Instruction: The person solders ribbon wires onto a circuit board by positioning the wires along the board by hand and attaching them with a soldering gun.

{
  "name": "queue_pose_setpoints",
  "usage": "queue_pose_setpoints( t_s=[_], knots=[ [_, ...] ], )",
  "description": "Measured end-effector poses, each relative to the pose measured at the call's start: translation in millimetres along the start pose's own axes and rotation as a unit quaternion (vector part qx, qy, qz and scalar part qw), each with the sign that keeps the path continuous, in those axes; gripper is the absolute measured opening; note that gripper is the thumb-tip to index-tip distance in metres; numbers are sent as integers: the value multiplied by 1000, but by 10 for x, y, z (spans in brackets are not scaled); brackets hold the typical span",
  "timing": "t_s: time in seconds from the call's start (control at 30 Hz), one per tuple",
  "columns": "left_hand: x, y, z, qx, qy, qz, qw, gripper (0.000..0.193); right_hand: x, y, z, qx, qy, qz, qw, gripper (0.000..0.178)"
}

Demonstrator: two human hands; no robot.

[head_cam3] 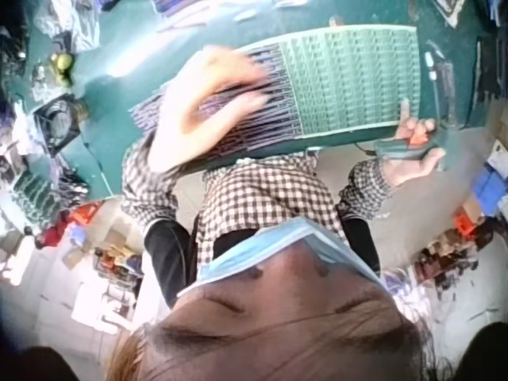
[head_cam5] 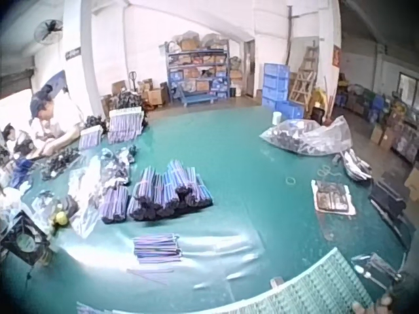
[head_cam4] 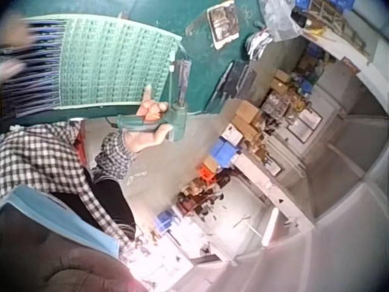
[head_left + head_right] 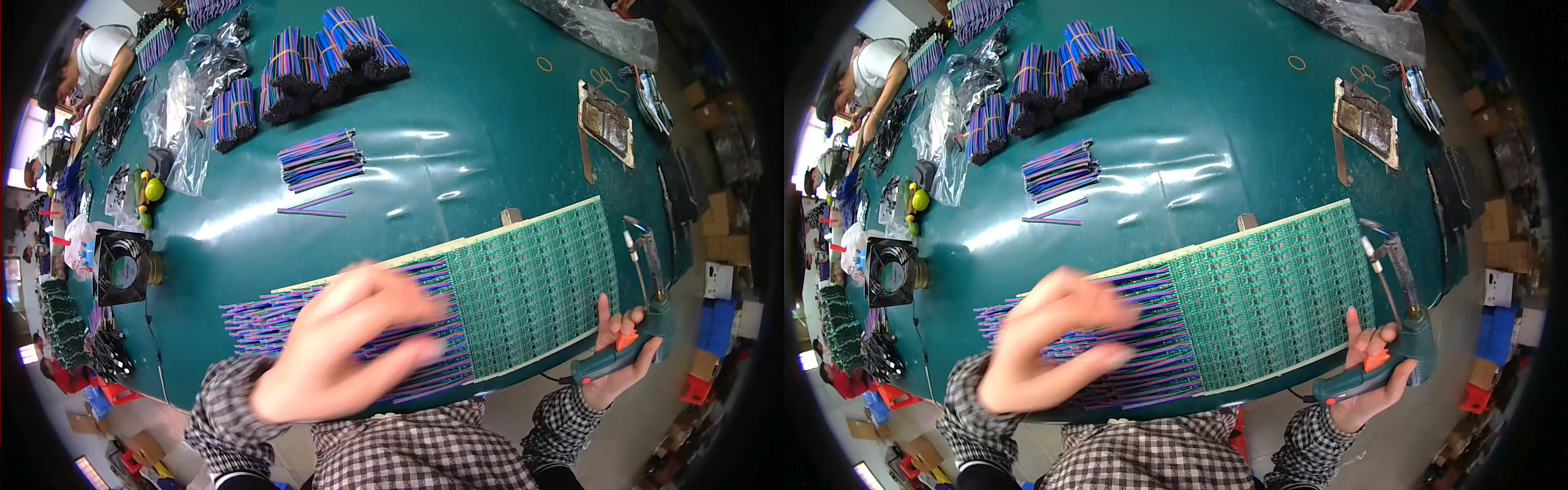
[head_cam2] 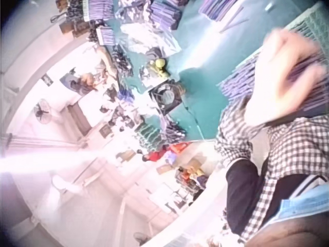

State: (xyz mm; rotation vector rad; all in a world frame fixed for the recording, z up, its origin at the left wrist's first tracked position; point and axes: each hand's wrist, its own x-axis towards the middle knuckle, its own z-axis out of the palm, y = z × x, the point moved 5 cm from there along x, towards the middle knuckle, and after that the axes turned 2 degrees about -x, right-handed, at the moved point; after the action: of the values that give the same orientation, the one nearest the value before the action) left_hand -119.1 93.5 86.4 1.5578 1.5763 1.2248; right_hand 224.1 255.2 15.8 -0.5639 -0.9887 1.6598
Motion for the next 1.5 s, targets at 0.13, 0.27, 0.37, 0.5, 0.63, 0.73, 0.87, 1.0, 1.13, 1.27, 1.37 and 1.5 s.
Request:
queue_pose_setpoints(
  t_s=[0.13, 0.27, 0.37, 0.5, 0.63, 0.73, 0.87, 1.0, 1.13, 1.27, 1.37, 1.5],
  knots=[
    [299, -396, 368, 168, 54, 16, 984, 50, 11, 41, 39, 10, -24, -6, 1000, 54],
    [366, -583, 470, 147, 29, -3, 989, 53, 10, 35, 47, 11, -40, 4, 999, 55],
    [386, -606, 483, 132, 27, -2, 991, 54, 12, 32, 51, -4, -37, 6, 999, 56],
    [402, -621, 503, 125, 27, 0, 992, 53, 12, 22, -5, -6, -26, -4, 1000, 58],
    [414, -666, 516, 114, 29, 0, 993, 51, 6, 17, -4, -13, -23, -1, 1000, 58],
    [406, -659, 499, 115, 24, -7, 993, 50, 14, 43, -1, -17, -26, 2, 1000, 59],
    [278, -386, 315, 124, 61, 4, 990, 50, -43, -83, -37, -35, 18, 8, 999, 59],
    [81, -449, -365, 237, 84, -16, 968, 33, -93, -487, -90, -141, 29, -12, 989, 58],
    [-5, -1080, -695, 281, 90, -36, 955, 16, 74, -359, 129, -162, 10, 5, 987, 55],
    [13, -1334, -719, 264, 54, -61, 961, 12, 60, -261, 259, -175, -35, 24, 984, 57],
    [41, -1264, -721, 287, 35, -23, 957, 13, 47, -146, 469, -180, -1, 30, 983, 58],
    [-20, -1048, -789, 277, 99, -40, 955, 11, 8, -114, 447, -176, -7, 41, 984, 60]
  ],
)
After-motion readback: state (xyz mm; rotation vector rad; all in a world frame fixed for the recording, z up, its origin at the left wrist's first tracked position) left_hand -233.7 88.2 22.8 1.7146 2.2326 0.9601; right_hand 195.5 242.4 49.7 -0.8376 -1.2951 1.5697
